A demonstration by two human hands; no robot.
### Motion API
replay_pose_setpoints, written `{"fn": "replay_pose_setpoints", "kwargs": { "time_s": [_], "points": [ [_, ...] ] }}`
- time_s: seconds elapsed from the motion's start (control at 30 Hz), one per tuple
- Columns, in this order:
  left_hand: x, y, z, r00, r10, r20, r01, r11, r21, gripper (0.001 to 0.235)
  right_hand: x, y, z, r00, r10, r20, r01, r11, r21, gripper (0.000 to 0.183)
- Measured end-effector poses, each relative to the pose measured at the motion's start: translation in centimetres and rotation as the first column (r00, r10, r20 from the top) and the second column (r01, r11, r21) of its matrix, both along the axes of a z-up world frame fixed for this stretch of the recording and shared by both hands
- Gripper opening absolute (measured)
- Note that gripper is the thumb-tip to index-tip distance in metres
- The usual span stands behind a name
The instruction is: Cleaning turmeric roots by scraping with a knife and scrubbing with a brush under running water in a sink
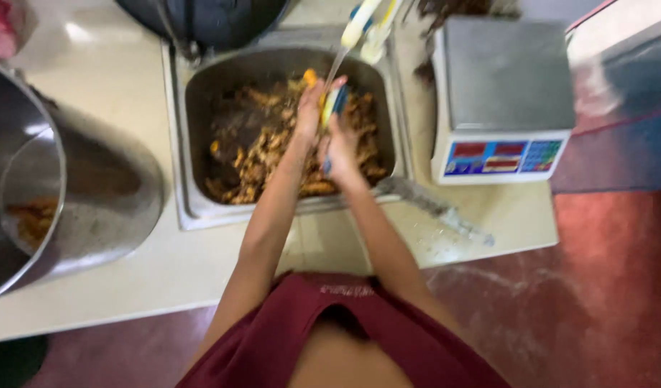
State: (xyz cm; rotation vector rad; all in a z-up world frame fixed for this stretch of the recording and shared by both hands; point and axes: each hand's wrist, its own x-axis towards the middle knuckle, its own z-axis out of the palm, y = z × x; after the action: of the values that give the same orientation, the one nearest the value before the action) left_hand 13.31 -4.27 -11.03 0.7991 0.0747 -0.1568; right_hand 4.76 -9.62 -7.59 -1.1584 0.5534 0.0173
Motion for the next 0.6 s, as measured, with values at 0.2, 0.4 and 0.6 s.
{"fn": "replay_pose_setpoints", "kwargs": {
  "time_s": [0.2,0.4,0.6],
  "points": [
    [-1.2,-0.7,-0.3,1.000,0.010,-0.006,-0.010,0.990,-0.139,0.033,-0.3,-4.2,-10.5,0.981,0.185,0.063,-0.192,0.974,0.124,0.061],
    [0.3,1.1,3.0,0.977,-0.091,0.194,0.137,0.961,-0.239,0.026,-5.4,-2.5,-2.5,0.986,0.041,-0.160,-0.001,0.970,0.243,0.030],
    [-1.4,2.0,7.6,0.980,-0.154,0.123,0.152,0.988,0.030,0.024,-9.6,-1.7,3.5,0.996,0.073,0.056,-0.071,0.997,-0.032,0.052]
  ]
}}
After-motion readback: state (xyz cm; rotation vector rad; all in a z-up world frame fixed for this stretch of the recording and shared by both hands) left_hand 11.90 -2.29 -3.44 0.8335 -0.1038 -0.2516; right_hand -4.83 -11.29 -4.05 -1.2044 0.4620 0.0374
